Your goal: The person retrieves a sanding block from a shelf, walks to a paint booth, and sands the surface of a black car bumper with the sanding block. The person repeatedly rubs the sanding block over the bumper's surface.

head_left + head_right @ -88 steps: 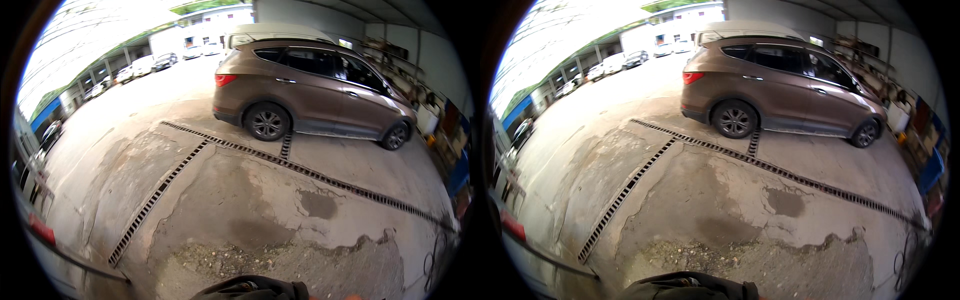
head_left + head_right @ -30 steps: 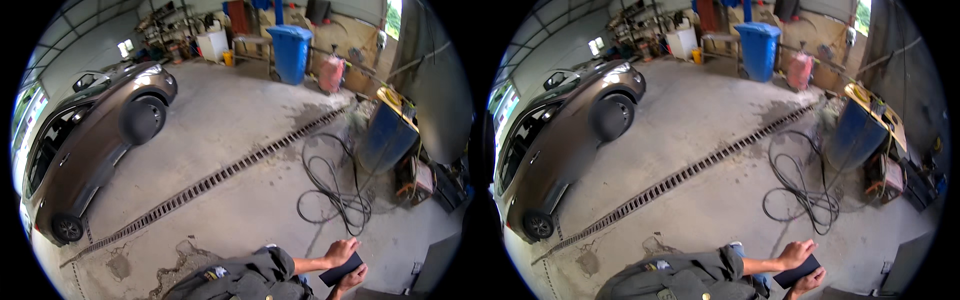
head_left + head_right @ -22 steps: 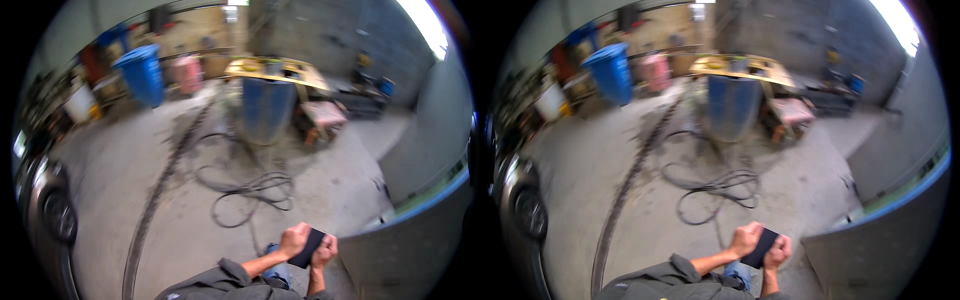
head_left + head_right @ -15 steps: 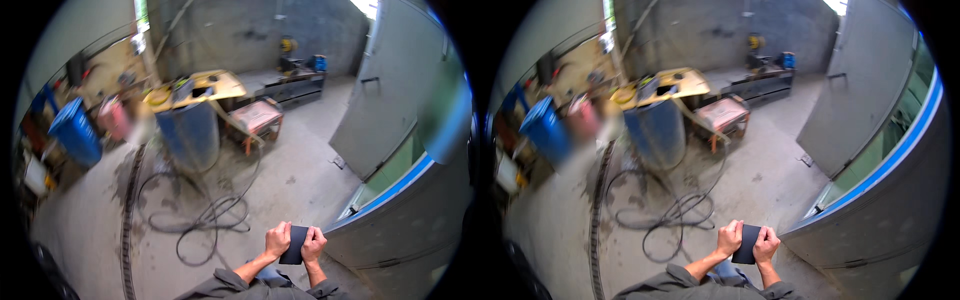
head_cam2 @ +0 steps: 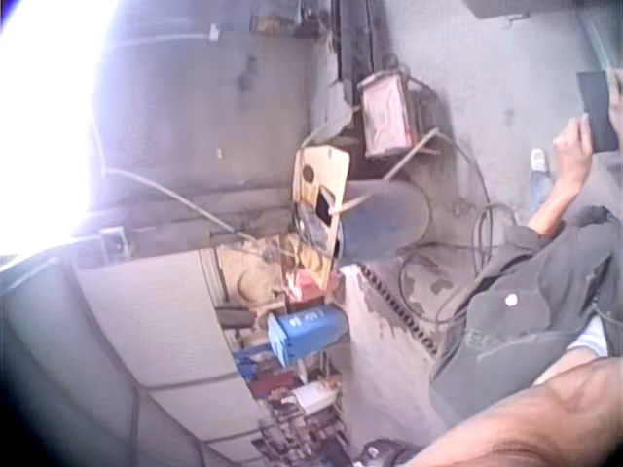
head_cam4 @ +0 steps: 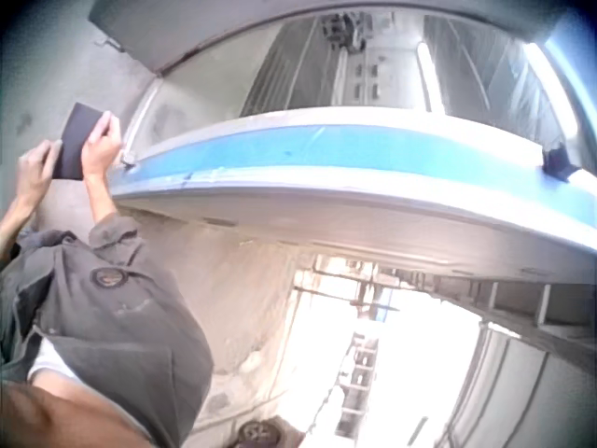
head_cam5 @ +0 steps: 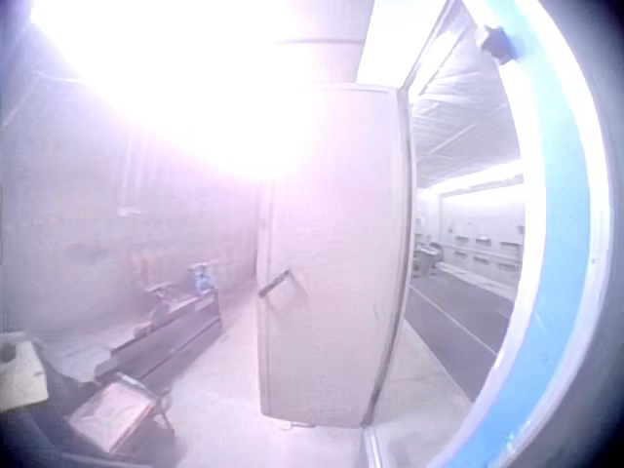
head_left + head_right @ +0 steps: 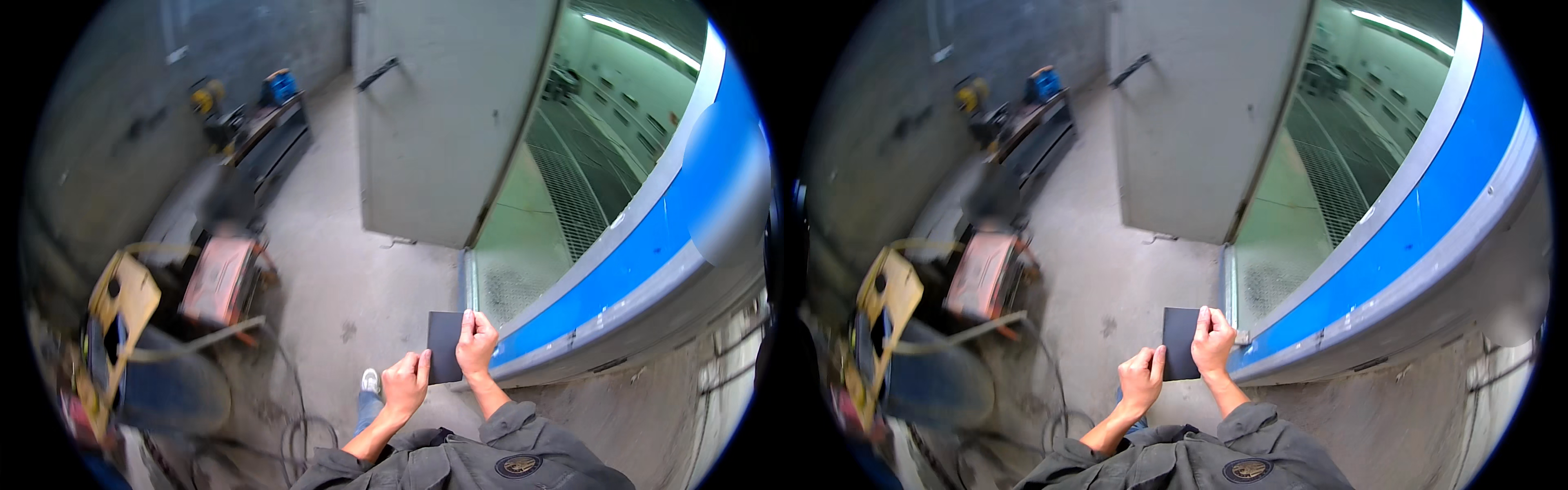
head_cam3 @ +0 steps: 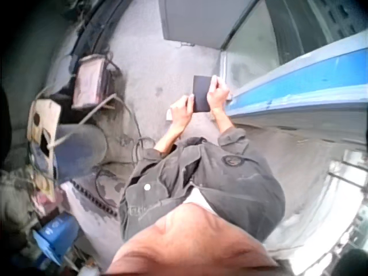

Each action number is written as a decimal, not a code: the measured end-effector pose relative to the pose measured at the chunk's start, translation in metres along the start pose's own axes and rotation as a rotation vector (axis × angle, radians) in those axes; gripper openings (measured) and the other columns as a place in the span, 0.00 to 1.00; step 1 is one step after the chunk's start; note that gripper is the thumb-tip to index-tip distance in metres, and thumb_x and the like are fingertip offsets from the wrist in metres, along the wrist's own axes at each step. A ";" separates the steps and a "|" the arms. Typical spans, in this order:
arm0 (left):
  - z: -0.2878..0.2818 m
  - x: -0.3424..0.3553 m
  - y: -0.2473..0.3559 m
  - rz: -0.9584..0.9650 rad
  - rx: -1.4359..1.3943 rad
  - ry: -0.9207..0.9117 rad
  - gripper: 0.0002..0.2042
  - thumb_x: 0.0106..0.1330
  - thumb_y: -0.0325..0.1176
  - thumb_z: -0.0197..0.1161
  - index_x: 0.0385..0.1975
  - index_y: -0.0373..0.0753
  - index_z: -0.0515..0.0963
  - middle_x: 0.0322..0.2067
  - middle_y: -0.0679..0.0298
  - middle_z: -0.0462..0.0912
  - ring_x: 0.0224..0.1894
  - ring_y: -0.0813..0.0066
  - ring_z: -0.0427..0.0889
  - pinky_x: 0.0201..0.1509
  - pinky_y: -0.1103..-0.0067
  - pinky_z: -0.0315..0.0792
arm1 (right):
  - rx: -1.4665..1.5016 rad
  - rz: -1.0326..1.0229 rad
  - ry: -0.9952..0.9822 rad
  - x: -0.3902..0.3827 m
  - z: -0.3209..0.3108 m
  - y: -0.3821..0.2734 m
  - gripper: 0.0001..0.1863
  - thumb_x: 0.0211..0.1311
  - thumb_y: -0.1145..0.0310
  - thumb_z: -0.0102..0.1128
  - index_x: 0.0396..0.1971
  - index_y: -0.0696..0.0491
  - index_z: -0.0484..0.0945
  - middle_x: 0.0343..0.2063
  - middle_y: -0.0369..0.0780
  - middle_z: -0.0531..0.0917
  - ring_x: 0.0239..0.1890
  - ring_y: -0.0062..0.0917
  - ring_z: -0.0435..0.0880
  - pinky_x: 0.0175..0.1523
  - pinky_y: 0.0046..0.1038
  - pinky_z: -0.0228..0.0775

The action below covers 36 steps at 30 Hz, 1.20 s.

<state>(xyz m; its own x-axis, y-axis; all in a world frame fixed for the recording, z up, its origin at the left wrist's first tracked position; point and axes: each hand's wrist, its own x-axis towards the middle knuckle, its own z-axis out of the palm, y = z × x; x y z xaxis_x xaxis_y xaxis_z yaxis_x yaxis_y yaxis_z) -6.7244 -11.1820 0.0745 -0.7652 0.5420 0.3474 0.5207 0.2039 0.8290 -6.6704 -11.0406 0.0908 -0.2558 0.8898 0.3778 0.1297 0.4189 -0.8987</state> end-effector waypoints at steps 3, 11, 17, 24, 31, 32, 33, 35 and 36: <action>0.029 0.101 -0.016 0.059 0.007 -0.207 0.15 0.70 0.38 0.67 0.25 0.35 0.79 0.21 0.52 0.82 0.22 0.51 0.81 0.27 0.65 0.74 | -0.063 0.000 0.167 0.076 0.034 0.020 0.17 0.74 0.67 0.58 0.23 0.59 0.72 0.14 0.34 0.67 0.20 0.16 0.62 0.26 0.29 0.58; 0.161 0.274 -0.002 0.362 -0.276 -0.799 0.08 0.72 0.34 0.65 0.35 0.35 0.83 0.20 0.52 0.81 0.21 0.59 0.81 0.30 0.68 0.74 | -0.202 0.237 0.599 0.207 0.004 0.089 0.21 0.76 0.66 0.58 0.21 0.57 0.65 0.16 0.32 0.62 0.22 0.16 0.59 0.26 0.29 0.55; 0.292 0.361 0.007 0.162 -0.255 -1.327 0.12 0.73 0.39 0.65 0.35 0.34 0.84 0.20 0.58 0.83 0.21 0.69 0.82 0.28 0.72 0.75 | -0.115 0.367 0.769 0.263 -0.032 0.185 0.25 0.76 0.63 0.59 0.18 0.52 0.62 0.18 0.26 0.59 0.24 0.12 0.56 0.27 0.26 0.50; 0.410 0.430 0.069 0.394 -0.202 -1.579 0.15 0.73 0.38 0.64 0.28 0.34 0.81 0.16 0.60 0.79 0.18 0.77 0.78 0.25 0.74 0.71 | -0.267 0.370 1.134 0.336 -0.073 0.215 0.24 0.79 0.59 0.54 0.20 0.54 0.67 0.16 0.28 0.60 0.21 0.14 0.59 0.25 0.26 0.54; 0.535 0.400 0.122 0.606 -0.565 -1.738 0.12 0.73 0.37 0.63 0.32 0.35 0.78 0.22 0.50 0.80 0.23 0.51 0.80 0.28 0.66 0.71 | -0.142 0.523 1.479 0.332 -0.122 0.260 0.26 0.81 0.50 0.44 0.29 0.54 0.79 0.15 0.31 0.75 0.12 0.13 0.67 0.17 0.19 0.56; 0.555 0.391 0.116 0.590 -0.653 -1.784 0.12 0.73 0.37 0.63 0.32 0.35 0.78 0.21 0.50 0.80 0.24 0.49 0.81 0.29 0.64 0.72 | -0.277 0.401 1.515 0.332 -0.119 0.283 0.26 0.81 0.50 0.44 0.27 0.53 0.78 0.15 0.30 0.73 0.13 0.13 0.67 0.17 0.20 0.56; 0.575 0.383 0.108 0.611 -0.610 -1.808 0.12 0.73 0.38 0.62 0.31 0.35 0.78 0.21 0.50 0.79 0.25 0.48 0.81 0.29 0.62 0.72 | -0.321 0.388 1.663 0.332 -0.117 0.305 0.27 0.81 0.49 0.44 0.25 0.53 0.76 0.15 0.29 0.72 0.14 0.13 0.67 0.18 0.20 0.56; 0.616 0.370 0.093 0.673 -0.495 -1.861 0.13 0.73 0.40 0.61 0.31 0.36 0.77 0.21 0.49 0.79 0.25 0.46 0.81 0.29 0.59 0.72 | -0.007 0.598 1.762 0.325 -0.111 0.328 0.28 0.81 0.48 0.45 0.21 0.52 0.71 0.15 0.28 0.68 0.18 0.15 0.67 0.23 0.21 0.59; 0.637 0.368 0.090 0.733 -0.412 -1.886 0.14 0.73 0.41 0.61 0.30 0.36 0.77 0.21 0.49 0.79 0.25 0.45 0.81 0.29 0.58 0.71 | 0.258 0.789 1.803 0.327 -0.116 0.334 0.29 0.81 0.48 0.45 0.19 0.51 0.68 0.15 0.27 0.66 0.20 0.15 0.67 0.27 0.22 0.60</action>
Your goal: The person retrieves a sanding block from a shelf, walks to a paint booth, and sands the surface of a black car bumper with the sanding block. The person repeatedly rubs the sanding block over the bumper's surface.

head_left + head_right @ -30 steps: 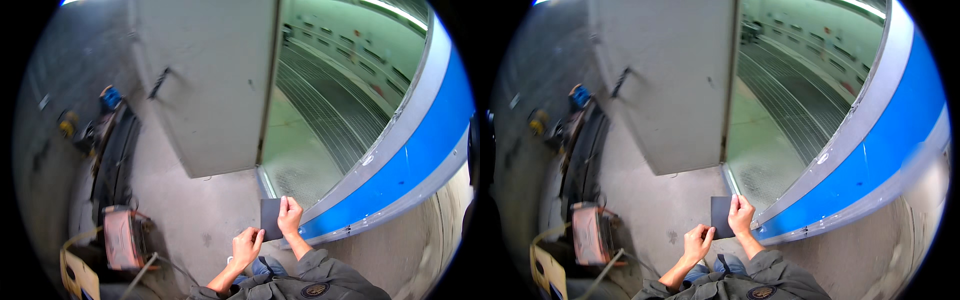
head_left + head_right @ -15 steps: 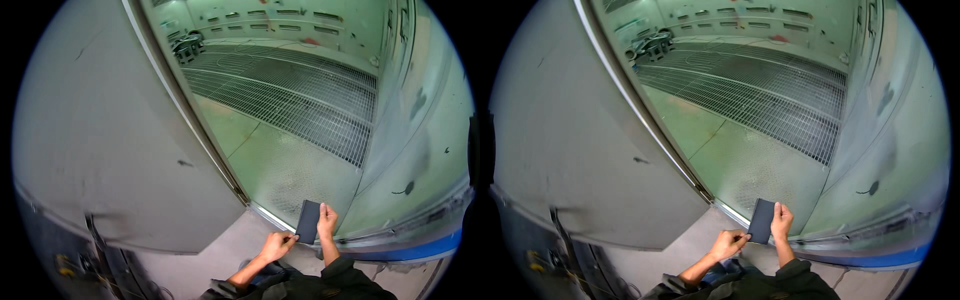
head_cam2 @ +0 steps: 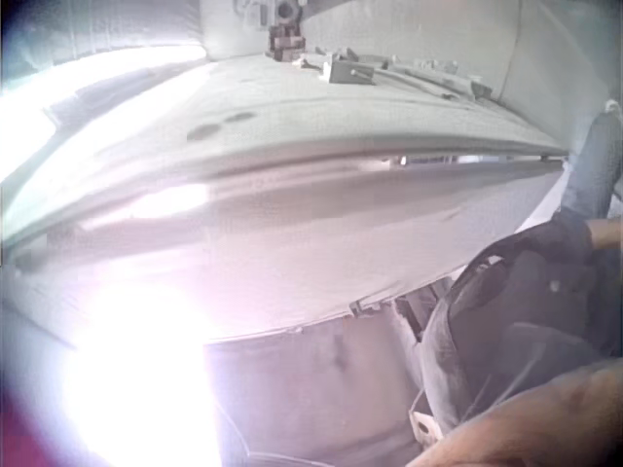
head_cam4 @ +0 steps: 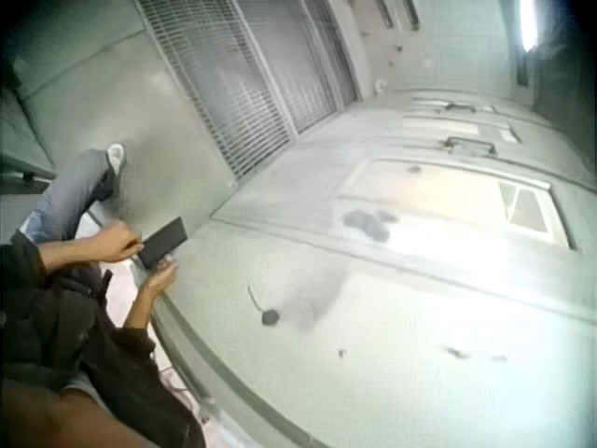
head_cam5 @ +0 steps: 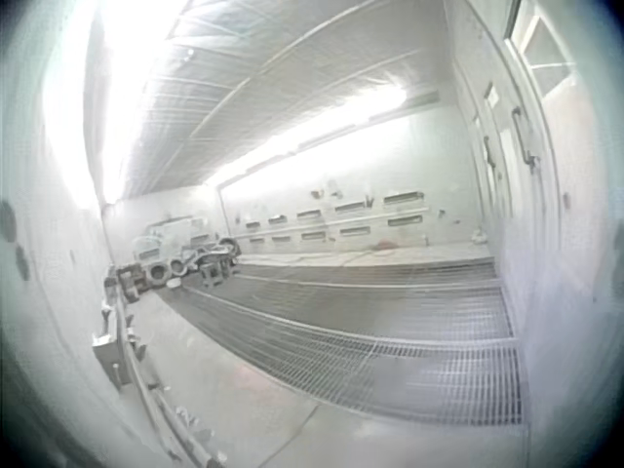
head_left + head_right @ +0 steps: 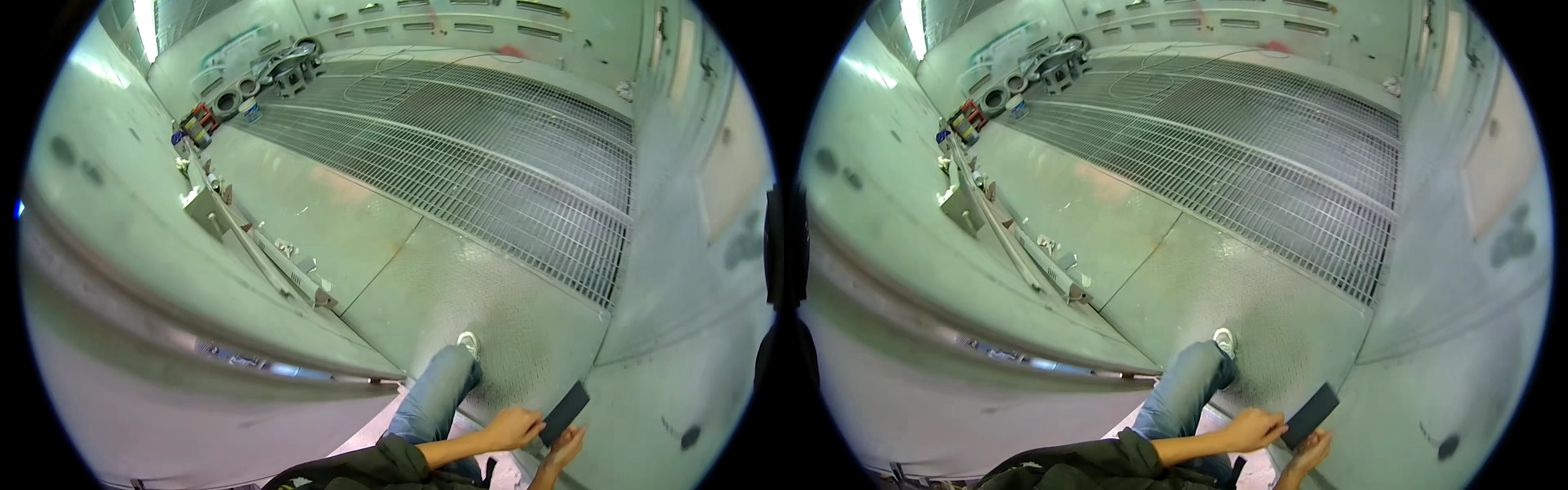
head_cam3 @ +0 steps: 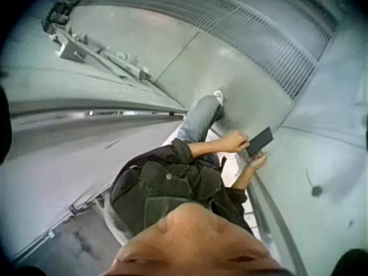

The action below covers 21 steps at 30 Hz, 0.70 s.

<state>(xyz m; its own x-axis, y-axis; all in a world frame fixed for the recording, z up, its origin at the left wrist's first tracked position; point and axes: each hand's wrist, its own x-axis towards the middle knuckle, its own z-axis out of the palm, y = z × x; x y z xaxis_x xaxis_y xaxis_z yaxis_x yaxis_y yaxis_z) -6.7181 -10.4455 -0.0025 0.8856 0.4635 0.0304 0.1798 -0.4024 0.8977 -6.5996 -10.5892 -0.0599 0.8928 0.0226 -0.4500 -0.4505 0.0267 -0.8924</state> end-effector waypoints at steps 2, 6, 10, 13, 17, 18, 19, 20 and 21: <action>-0.016 0.035 -0.019 -0.041 0.004 -0.110 0.15 0.73 0.43 0.60 0.29 0.37 0.76 0.20 0.48 0.78 0.24 0.44 0.80 0.29 0.55 0.71 | -0.033 0.017 -0.133 0.010 0.022 -0.014 0.25 0.78 0.52 0.53 0.23 0.54 0.77 0.17 0.25 0.69 0.22 0.13 0.66 0.28 0.22 0.56; -0.091 0.138 -0.009 -0.059 -0.121 -0.221 0.14 0.71 0.42 0.61 0.31 0.37 0.78 0.23 0.49 0.81 0.28 0.44 0.83 0.34 0.56 0.74 | -0.662 -0.288 -0.051 0.028 0.133 -0.104 0.27 0.78 0.54 0.51 0.44 0.69 0.81 0.42 0.57 0.85 0.44 0.44 0.82 0.54 0.42 0.73; -0.195 0.233 0.016 -0.013 -0.084 -0.047 0.23 0.70 0.52 0.60 0.26 0.36 0.80 0.23 0.47 0.82 0.27 0.43 0.82 0.33 0.55 0.75 | -0.747 -0.379 -0.112 0.032 0.268 -0.211 0.27 0.77 0.55 0.50 0.40 0.70 0.80 0.38 0.55 0.85 0.39 0.40 0.79 0.50 0.41 0.73; -0.286 0.271 0.034 0.064 -0.121 0.028 0.22 0.66 0.52 0.64 0.23 0.35 0.79 0.19 0.47 0.80 0.22 0.45 0.82 0.30 0.56 0.75 | -0.713 -0.335 -0.215 0.021 0.360 -0.266 0.24 0.76 0.58 0.54 0.43 0.70 0.81 0.41 0.58 0.85 0.40 0.43 0.80 0.52 0.42 0.73; -0.438 0.287 0.073 0.005 -0.116 0.202 0.15 0.70 0.45 0.62 0.34 0.38 0.79 0.25 0.49 0.82 0.27 0.44 0.83 0.33 0.55 0.75 | -0.575 -0.589 -0.380 0.001 0.497 -0.311 0.18 0.76 0.57 0.58 0.33 0.57 0.78 0.28 0.37 0.75 0.32 0.22 0.71 0.39 0.26 0.60; -0.481 0.288 0.084 -0.079 -0.114 0.206 0.12 0.72 0.42 0.61 0.38 0.39 0.80 0.28 0.50 0.83 0.28 0.43 0.83 0.33 0.55 0.75 | -0.469 -0.681 -0.454 -0.009 0.530 -0.318 0.20 0.76 0.59 0.59 0.22 0.53 0.77 0.18 0.26 0.70 0.23 0.11 0.66 0.28 0.20 0.54; -0.524 0.292 0.091 -0.218 0.048 0.134 0.13 0.70 0.38 0.62 0.50 0.43 0.80 0.41 0.55 0.87 0.43 0.54 0.87 0.47 0.64 0.80 | -0.439 -0.612 -0.502 -0.018 0.565 -0.322 0.20 0.75 0.62 0.60 0.20 0.53 0.74 0.17 0.26 0.69 0.23 0.10 0.64 0.28 0.20 0.55; -0.567 0.298 0.095 -0.002 0.191 0.268 0.13 0.69 0.35 0.61 0.51 0.43 0.80 0.44 0.57 0.87 0.47 0.56 0.86 0.52 0.63 0.78 | -0.408 -0.545 -0.551 -0.023 0.604 -0.326 0.21 0.74 0.64 0.62 0.18 0.53 0.71 0.17 0.26 0.68 0.23 0.10 0.63 0.28 0.21 0.55; -0.607 0.306 0.092 0.181 0.347 0.360 0.14 0.68 0.32 0.60 0.52 0.44 0.80 0.47 0.58 0.86 0.50 0.57 0.85 0.57 0.63 0.77 | -0.345 -0.482 -0.608 -0.030 0.642 -0.327 0.22 0.73 0.67 0.63 0.16 0.54 0.69 0.17 0.26 0.67 0.23 0.10 0.62 0.29 0.21 0.55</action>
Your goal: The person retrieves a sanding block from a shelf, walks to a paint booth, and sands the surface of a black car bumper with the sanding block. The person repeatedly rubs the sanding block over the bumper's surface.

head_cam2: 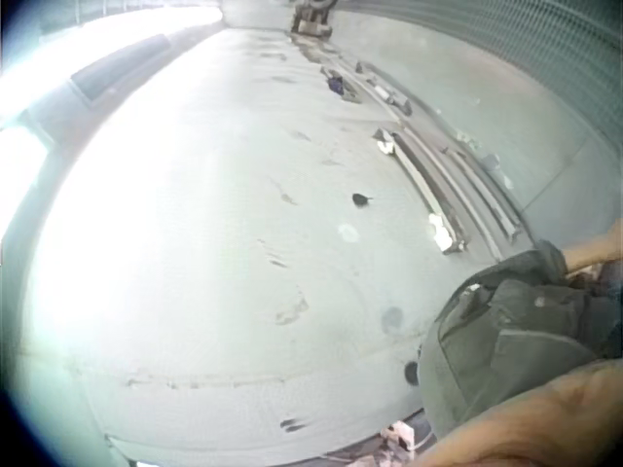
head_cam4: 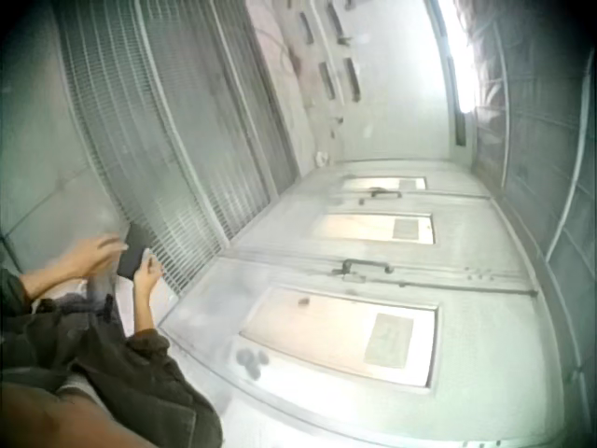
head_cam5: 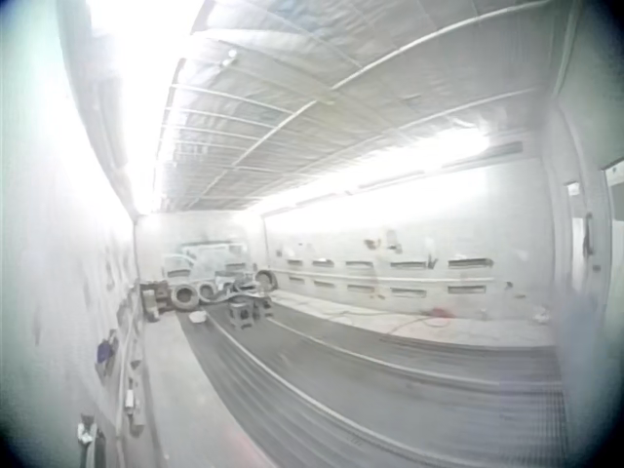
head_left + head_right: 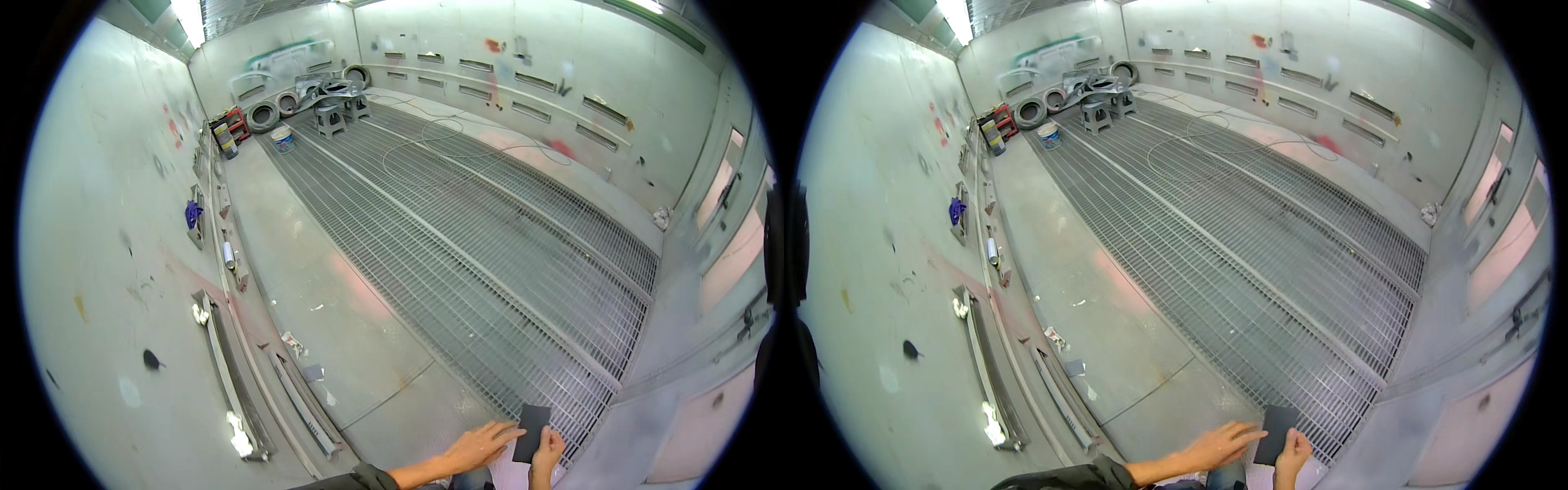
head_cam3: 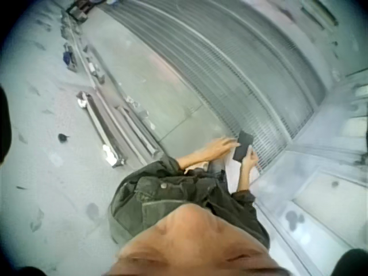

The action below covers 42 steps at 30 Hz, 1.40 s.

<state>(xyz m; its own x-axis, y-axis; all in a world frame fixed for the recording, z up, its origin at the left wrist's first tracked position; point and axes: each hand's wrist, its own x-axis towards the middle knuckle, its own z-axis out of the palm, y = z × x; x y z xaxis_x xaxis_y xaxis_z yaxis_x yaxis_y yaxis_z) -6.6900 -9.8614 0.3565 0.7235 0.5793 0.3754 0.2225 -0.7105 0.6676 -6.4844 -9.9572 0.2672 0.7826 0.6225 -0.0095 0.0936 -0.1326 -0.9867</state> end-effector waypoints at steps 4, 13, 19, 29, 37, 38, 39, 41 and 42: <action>-0.084 0.057 -0.110 0.290 0.340 -0.026 0.18 0.63 0.28 0.60 0.54 0.45 0.80 0.56 0.62 0.83 0.64 0.64 0.77 0.74 0.62 0.64 | 0.161 0.281 -0.391 0.062 0.127 -0.023 0.12 0.72 0.71 0.64 0.24 0.54 0.83 0.22 0.29 0.80 0.26 0.12 0.72 0.32 0.20 0.63; -0.251 0.132 -0.355 -0.518 0.059 0.302 0.08 0.66 0.36 0.68 0.40 0.40 0.86 0.30 0.55 0.87 0.29 0.59 0.86 0.32 0.66 0.78 | 0.017 0.495 -0.950 0.264 0.457 -0.095 0.28 0.80 0.46 0.47 0.45 0.58 0.83 0.28 0.38 0.86 0.27 0.20 0.84 0.30 0.21 0.72; -0.404 0.151 -0.490 -1.021 -0.307 0.809 0.20 0.71 0.44 0.67 0.24 0.32 0.80 0.14 0.61 0.75 0.19 0.80 0.70 0.24 0.74 0.67 | -0.115 0.278 -1.348 0.274 0.763 -0.193 0.26 0.79 0.46 0.47 0.46 0.56 0.82 0.32 0.39 0.87 0.33 0.22 0.84 0.34 0.26 0.74; -0.701 0.203 -0.811 -1.098 -0.151 1.327 0.21 0.75 0.43 0.63 0.24 0.32 0.79 0.12 0.61 0.72 0.17 0.81 0.67 0.21 0.73 0.62 | -0.094 -0.087 -1.405 0.264 1.183 -0.272 0.16 0.79 0.62 0.56 0.44 0.61 0.83 0.34 0.33 0.86 0.36 0.13 0.78 0.42 0.21 0.72; -0.916 0.240 -1.037 -1.101 0.067 0.971 0.16 0.73 0.39 0.65 0.28 0.31 0.81 0.17 0.48 0.77 0.18 0.57 0.75 0.24 0.67 0.68 | -0.061 0.259 -1.330 0.314 1.497 -0.300 0.18 0.78 0.58 0.57 0.35 0.60 0.82 0.24 0.30 0.80 0.27 0.12 0.73 0.32 0.23 0.66; -0.940 0.247 -1.072 -1.108 0.049 0.933 0.16 0.73 0.40 0.64 0.29 0.31 0.82 0.19 0.46 0.78 0.20 0.52 0.79 0.25 0.66 0.70 | -0.080 0.196 -1.286 0.325 1.543 -0.301 0.19 0.78 0.58 0.57 0.32 0.59 0.82 0.20 0.29 0.77 0.24 0.12 0.70 0.28 0.25 0.64; -0.966 0.255 -1.109 -1.118 0.033 0.904 0.16 0.73 0.40 0.64 0.29 0.31 0.82 0.20 0.45 0.80 0.23 0.46 0.82 0.27 0.64 0.72 | -0.089 0.117 -1.314 0.339 1.590 -0.304 0.19 0.78 0.58 0.56 0.31 0.59 0.82 0.22 0.29 0.78 0.26 0.11 0.71 0.30 0.24 0.64; -1.024 0.275 -1.180 -1.145 0.042 0.913 0.16 0.73 0.40 0.64 0.30 0.31 0.82 0.19 0.46 0.79 0.21 0.52 0.81 0.26 0.67 0.71 | -0.174 0.016 -1.361 0.361 1.679 -0.322 0.20 0.79 0.59 0.56 0.31 0.60 0.82 0.26 0.28 0.81 0.29 0.10 0.72 0.32 0.21 0.64; -1.057 0.287 -1.214 -1.209 0.059 0.900 0.16 0.73 0.41 0.64 0.30 0.32 0.82 0.19 0.47 0.79 0.20 0.56 0.80 0.26 0.68 0.71 | -0.156 -0.067 -1.347 0.370 1.727 -0.337 0.20 0.78 0.60 0.55 0.29 0.59 0.80 0.18 0.30 0.77 0.25 0.11 0.68 0.29 0.25 0.61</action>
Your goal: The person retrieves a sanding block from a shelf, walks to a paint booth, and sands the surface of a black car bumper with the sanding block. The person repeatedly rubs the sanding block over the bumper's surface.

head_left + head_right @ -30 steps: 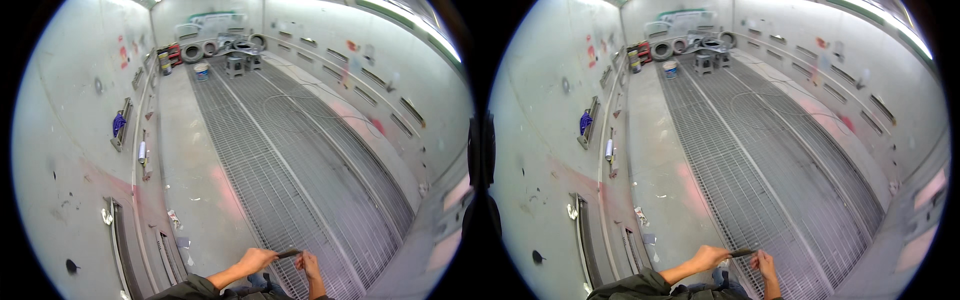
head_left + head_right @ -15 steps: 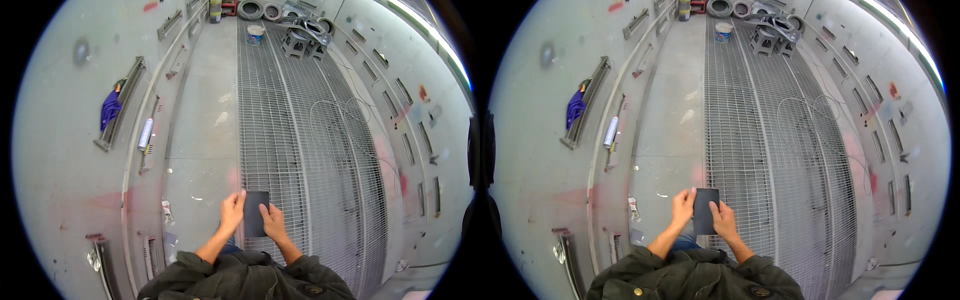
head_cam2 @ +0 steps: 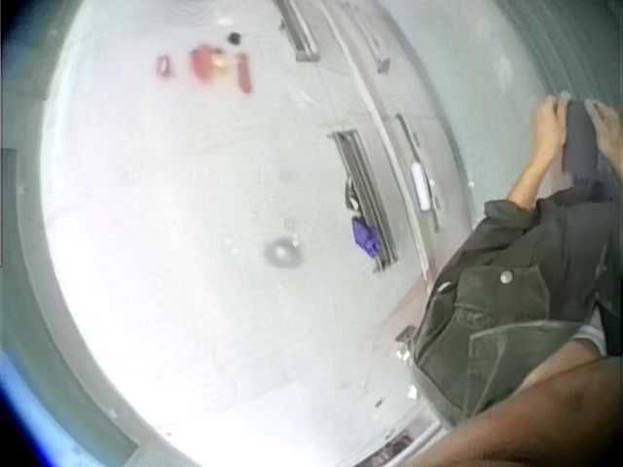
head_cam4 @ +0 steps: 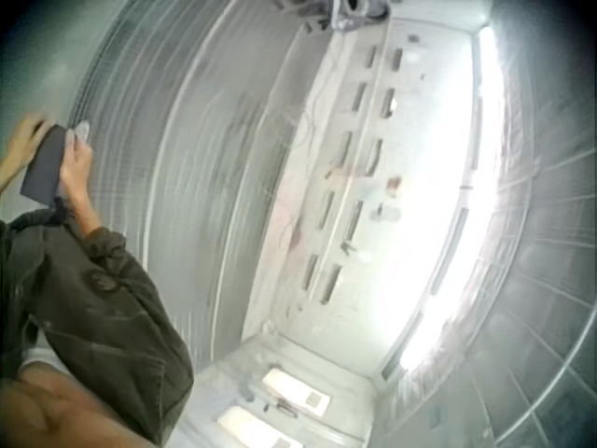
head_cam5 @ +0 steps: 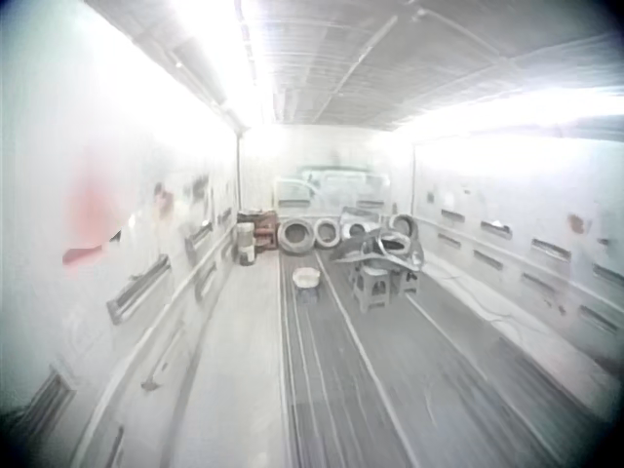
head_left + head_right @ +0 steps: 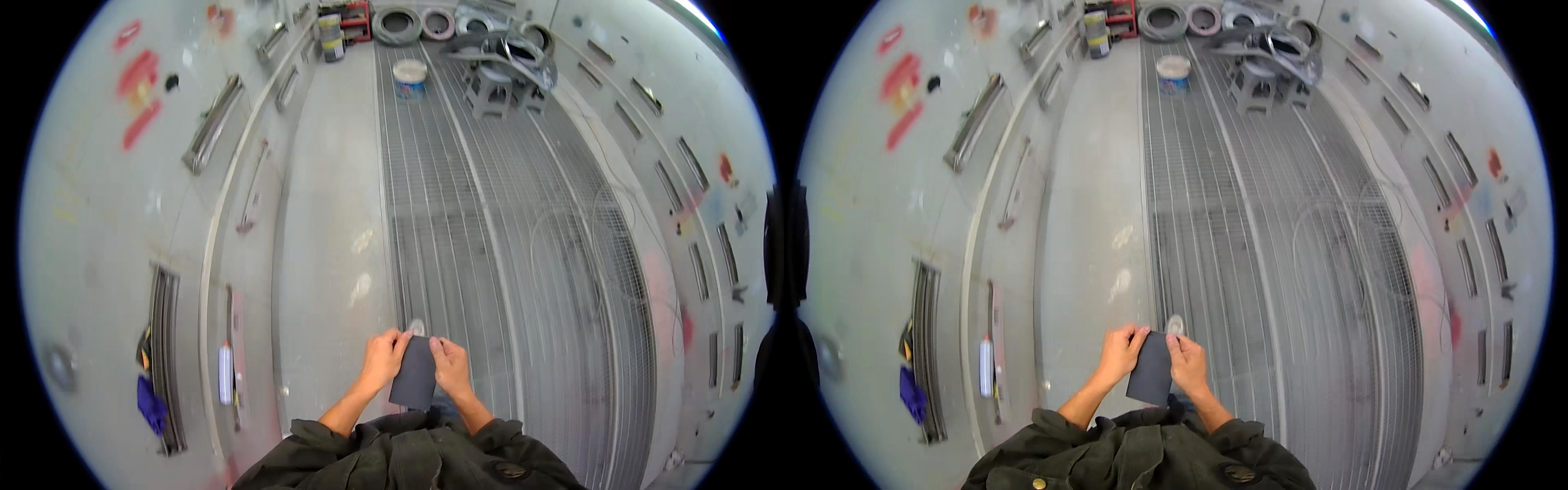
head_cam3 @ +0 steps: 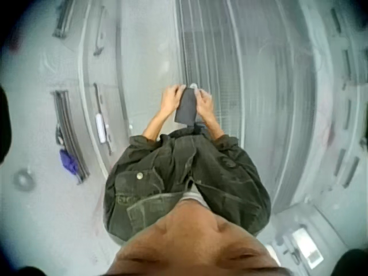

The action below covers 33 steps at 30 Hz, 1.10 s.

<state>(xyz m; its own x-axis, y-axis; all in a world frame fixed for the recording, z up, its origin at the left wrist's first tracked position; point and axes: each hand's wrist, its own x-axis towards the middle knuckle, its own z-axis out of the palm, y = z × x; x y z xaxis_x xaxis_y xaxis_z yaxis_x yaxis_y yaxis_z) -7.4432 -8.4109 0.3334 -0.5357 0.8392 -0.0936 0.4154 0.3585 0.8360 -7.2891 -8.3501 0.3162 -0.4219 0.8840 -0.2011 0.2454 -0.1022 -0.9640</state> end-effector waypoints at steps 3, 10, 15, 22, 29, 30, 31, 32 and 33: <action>-0.011 0.121 0.035 -0.027 -0.205 0.093 0.17 0.74 0.41 0.64 0.29 0.31 0.82 0.16 0.52 0.78 0.18 0.70 0.75 0.25 0.71 0.69 | -0.137 -0.213 0.056 0.129 -0.003 -0.067 0.20 0.78 0.59 0.56 0.29 0.60 0.79 0.14 0.35 0.72 0.22 0.13 0.67 0.27 0.28 0.60; -0.040 0.347 0.075 -0.078 -0.255 0.134 0.18 0.72 0.41 0.66 0.24 0.32 0.80 0.14 0.54 0.75 0.15 0.73 0.70 0.22 0.71 0.66 | -0.159 -0.277 0.098 0.393 0.016 -0.163 0.19 0.78 0.60 0.56 0.30 0.60 0.78 0.13 0.38 0.71 0.19 0.15 0.65 0.24 0.28 0.59; -0.058 0.546 0.058 0.050 -0.181 0.227 0.20 0.71 0.42 0.67 0.22 0.32 0.79 0.13 0.52 0.72 0.13 0.65 0.69 0.21 0.69 0.65 | -0.081 -0.334 0.104 0.587 0.064 -0.181 0.17 0.78 0.61 0.56 0.33 0.60 0.81 0.12 0.38 0.71 0.18 0.14 0.67 0.24 0.27 0.60; -0.097 0.820 0.104 0.120 -0.360 0.018 0.16 0.70 0.39 0.69 0.26 0.31 0.79 0.17 0.53 0.76 0.16 0.67 0.73 0.24 0.71 0.66 | -0.313 -0.462 0.267 0.849 0.069 -0.275 0.17 0.78 0.60 0.57 0.34 0.58 0.82 0.12 0.41 0.72 0.15 0.19 0.67 0.23 0.29 0.60; -0.139 1.066 0.096 0.220 -0.191 -0.097 0.10 0.70 0.35 0.68 0.32 0.33 0.82 0.17 0.59 0.76 0.19 0.79 0.70 0.25 0.75 0.66 | -0.176 -0.278 0.324 1.075 0.120 -0.295 0.21 0.78 0.55 0.57 0.34 0.60 0.82 0.14 0.39 0.74 0.17 0.17 0.69 0.25 0.27 0.63; -0.145 1.106 0.088 0.192 -0.185 -0.119 0.10 0.70 0.35 0.68 0.32 0.34 0.82 0.16 0.60 0.75 0.19 0.79 0.69 0.25 0.75 0.65 | -0.048 -0.178 0.249 1.113 0.131 -0.296 0.21 0.78 0.55 0.57 0.36 0.59 0.82 0.16 0.37 0.76 0.18 0.17 0.70 0.25 0.26 0.63; -0.152 1.146 0.080 0.130 -0.166 -0.149 0.10 0.70 0.35 0.68 0.32 0.34 0.82 0.16 0.61 0.74 0.19 0.79 0.68 0.25 0.76 0.64 | 0.078 -0.082 0.169 1.152 0.140 -0.300 0.20 0.78 0.54 0.56 0.37 0.58 0.83 0.17 0.36 0.77 0.19 0.16 0.71 0.26 0.25 0.64; -0.161 1.187 0.075 0.106 -0.187 -0.176 0.10 0.71 0.35 0.67 0.31 0.34 0.82 0.15 0.64 0.71 0.19 0.81 0.66 0.24 0.76 0.63 | 0.204 0.014 0.087 1.193 0.148 -0.306 0.20 0.78 0.54 0.56 0.38 0.58 0.83 0.19 0.34 0.79 0.19 0.15 0.73 0.26 0.24 0.65; -0.173 1.228 0.072 0.089 -0.170 -0.201 0.11 0.71 0.35 0.67 0.32 0.34 0.82 0.15 0.64 0.71 0.19 0.81 0.66 0.24 0.76 0.63 | 0.332 0.143 0.009 1.231 0.156 -0.315 0.20 0.78 0.54 0.56 0.40 0.57 0.83 0.21 0.33 0.81 0.20 0.14 0.74 0.27 0.24 0.66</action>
<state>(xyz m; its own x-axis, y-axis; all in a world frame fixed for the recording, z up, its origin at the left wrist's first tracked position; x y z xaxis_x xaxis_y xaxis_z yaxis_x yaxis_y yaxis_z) -8.1983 -7.4256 0.3717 -0.3389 0.9347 -0.1070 0.3155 0.2200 0.9231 -8.0220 -7.3008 0.3450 -0.3961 0.8537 -0.3380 0.0043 -0.3664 -0.9304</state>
